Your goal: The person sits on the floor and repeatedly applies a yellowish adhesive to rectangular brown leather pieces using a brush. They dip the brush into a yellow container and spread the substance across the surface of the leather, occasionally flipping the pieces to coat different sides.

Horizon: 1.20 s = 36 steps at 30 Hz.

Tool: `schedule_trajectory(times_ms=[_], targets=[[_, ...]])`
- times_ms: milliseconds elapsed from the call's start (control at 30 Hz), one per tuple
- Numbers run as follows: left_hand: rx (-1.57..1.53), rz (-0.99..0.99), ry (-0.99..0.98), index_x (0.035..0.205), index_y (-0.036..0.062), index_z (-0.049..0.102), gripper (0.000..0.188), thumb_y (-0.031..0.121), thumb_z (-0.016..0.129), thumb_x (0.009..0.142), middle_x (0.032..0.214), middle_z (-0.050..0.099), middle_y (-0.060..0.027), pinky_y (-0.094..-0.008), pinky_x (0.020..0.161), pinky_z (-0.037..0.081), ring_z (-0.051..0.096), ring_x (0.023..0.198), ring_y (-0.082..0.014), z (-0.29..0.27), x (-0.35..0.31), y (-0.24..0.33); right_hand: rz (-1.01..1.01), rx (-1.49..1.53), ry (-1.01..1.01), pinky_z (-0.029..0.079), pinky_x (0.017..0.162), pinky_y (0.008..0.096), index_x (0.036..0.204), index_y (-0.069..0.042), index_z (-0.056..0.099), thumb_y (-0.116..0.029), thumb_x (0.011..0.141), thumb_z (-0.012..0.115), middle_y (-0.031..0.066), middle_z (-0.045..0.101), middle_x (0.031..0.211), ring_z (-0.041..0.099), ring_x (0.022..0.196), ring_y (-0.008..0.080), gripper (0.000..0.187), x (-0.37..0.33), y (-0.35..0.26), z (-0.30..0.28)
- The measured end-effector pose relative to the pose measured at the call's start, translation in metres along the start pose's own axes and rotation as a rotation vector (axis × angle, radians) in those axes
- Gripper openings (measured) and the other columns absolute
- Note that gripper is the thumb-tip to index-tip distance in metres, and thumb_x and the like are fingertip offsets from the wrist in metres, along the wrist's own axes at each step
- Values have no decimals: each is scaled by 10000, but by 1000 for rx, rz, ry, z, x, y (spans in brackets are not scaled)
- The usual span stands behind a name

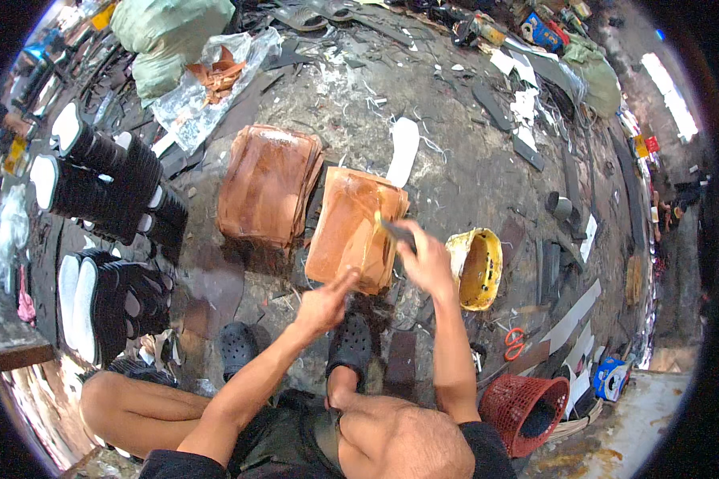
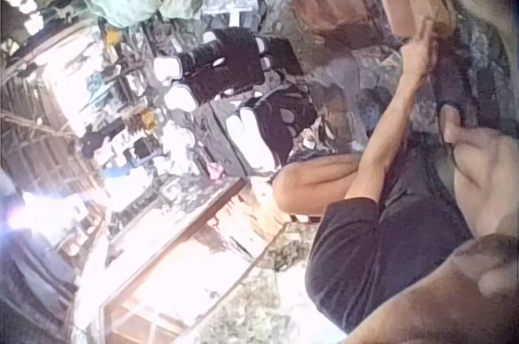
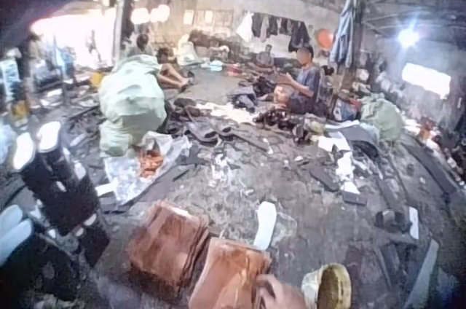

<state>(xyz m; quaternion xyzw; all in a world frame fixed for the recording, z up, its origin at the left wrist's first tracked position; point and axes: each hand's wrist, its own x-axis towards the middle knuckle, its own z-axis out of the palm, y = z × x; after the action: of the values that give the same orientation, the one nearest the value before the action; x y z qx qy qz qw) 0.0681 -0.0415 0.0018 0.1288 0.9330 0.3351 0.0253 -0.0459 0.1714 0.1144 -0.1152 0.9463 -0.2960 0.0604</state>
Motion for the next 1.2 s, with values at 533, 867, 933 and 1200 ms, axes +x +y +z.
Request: schedule_trajectory(times_ms=[533, 867, 933, 1200], targets=[[-354, -322, 482, 1225, 58, 674, 355, 4, 647, 876, 1137, 717, -139, -347, 775, 561, 715, 926, -250, -6, -14, -12, -302, -297, -257, 560, 663, 486, 1155, -322, 690, -189, 883, 606, 98, 732, 904, 709, 836, 328, 314, 56, 9, 74], [-129, -377, 648, 1228, 81, 671, 403, 11, 654, 832, 1114, 718, -85, -379, 781, 543, 664, 904, -234, -41, -7, -41, -151, 393, 17, 547, 867, 357, 1174, -163, 693, -119, 874, 695, 69, 718, 1136, 685, 1015, 227, 303, -59, -27, 31], [109, -119, 331, 1287, 94, 617, 495, 37, 663, 798, 1133, 697, -66, -428, 840, 529, 634, 984, -281, -44, 15, -19, -67, 558, 216, 508, 927, 329, 1207, -50, 656, -155, 936, 692, 93, 723, 1096, 673, 1001, 194, 292, -48, -22, -15], [574, 687, -307, 1344, 117, 517, 618, 316, 712, 792, 1119, 682, -81, -431, 974, 455, 560, 1145, -303, -9, 109, -17, -68, 683, 719, 489, 906, 331, 1203, 39, 609, -77, 912, 694, 88, 668, 1107, 625, 1000, 182, 324, -40, -2, -67]])
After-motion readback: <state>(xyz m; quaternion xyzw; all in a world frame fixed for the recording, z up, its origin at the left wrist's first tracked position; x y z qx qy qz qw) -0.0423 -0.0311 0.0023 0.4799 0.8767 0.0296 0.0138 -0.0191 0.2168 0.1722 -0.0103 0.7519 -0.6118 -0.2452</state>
